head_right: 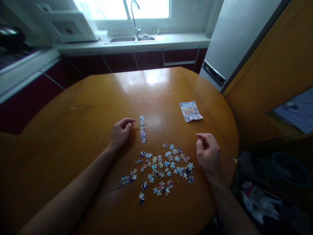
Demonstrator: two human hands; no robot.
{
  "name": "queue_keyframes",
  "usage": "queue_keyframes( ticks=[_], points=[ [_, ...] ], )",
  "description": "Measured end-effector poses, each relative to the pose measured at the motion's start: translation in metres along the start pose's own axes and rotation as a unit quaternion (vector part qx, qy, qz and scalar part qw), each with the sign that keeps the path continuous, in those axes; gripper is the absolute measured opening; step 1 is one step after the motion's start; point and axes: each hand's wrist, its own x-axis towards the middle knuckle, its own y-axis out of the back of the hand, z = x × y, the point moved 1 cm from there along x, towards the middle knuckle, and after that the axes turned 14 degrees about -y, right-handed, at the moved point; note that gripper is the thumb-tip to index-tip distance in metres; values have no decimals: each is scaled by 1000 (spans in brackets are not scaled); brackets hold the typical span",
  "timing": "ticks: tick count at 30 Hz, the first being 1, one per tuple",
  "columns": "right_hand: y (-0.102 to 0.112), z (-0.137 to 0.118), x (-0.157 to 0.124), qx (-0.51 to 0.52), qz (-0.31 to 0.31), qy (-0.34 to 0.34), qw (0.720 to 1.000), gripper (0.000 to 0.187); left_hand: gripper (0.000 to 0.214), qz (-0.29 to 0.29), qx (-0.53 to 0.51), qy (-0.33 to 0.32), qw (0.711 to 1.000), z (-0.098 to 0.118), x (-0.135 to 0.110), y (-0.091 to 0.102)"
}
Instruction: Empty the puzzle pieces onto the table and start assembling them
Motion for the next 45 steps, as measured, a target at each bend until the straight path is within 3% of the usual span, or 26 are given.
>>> queue_keyframes(
  ticks=[45],
  points=[
    [0,3,-2,14,-17,3,1000,13,22,-2,13,-2,1000,-1,0,0]
  ],
)
